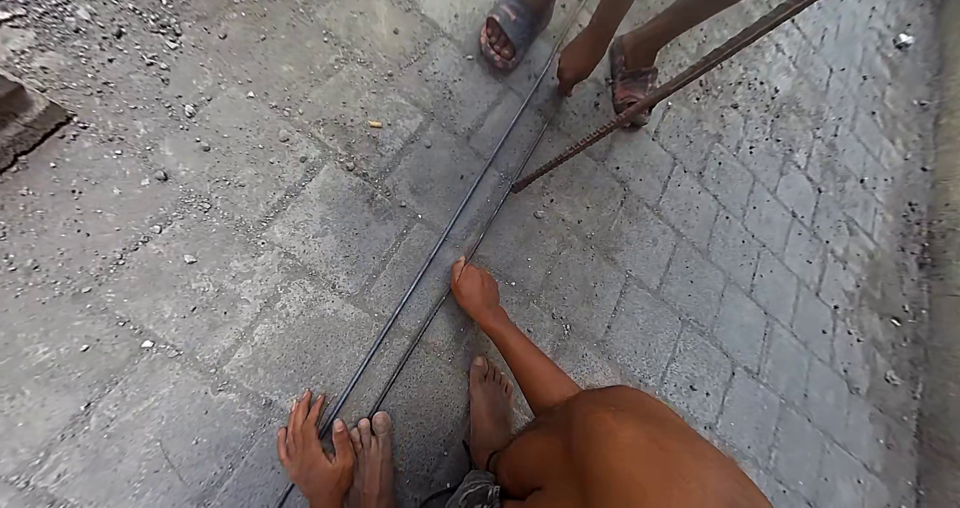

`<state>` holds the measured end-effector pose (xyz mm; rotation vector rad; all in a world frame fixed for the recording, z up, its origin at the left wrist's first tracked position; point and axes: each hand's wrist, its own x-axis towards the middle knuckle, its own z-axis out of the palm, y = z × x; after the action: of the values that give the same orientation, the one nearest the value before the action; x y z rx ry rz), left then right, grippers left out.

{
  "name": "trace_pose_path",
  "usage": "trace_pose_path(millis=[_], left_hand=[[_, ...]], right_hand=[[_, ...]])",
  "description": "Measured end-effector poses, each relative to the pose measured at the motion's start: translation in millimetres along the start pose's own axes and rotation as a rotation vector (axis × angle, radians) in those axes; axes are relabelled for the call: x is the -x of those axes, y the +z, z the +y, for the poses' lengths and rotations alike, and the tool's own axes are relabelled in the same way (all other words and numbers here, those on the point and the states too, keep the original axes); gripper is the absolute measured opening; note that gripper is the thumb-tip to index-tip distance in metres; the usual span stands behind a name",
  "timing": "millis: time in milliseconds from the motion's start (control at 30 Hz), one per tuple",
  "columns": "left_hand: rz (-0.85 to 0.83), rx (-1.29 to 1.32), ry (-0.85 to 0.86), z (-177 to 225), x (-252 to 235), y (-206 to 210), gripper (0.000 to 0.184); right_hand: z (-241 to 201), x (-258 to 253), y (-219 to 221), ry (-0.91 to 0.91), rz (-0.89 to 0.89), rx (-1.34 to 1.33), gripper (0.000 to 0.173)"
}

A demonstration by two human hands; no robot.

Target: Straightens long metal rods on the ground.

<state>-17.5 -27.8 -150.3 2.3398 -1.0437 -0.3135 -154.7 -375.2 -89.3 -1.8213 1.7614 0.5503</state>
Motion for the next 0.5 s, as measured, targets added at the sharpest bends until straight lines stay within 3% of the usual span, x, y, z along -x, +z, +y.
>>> trace_pose_path(millis=[500], left_hand=[[-0.001, -0.031, -0.025, 0.6, -1.3, 0.8, 0.063]], right_hand=[[-3.9, -4.7, 2.4, 0.037, 0.010, 0.022, 0.069]])
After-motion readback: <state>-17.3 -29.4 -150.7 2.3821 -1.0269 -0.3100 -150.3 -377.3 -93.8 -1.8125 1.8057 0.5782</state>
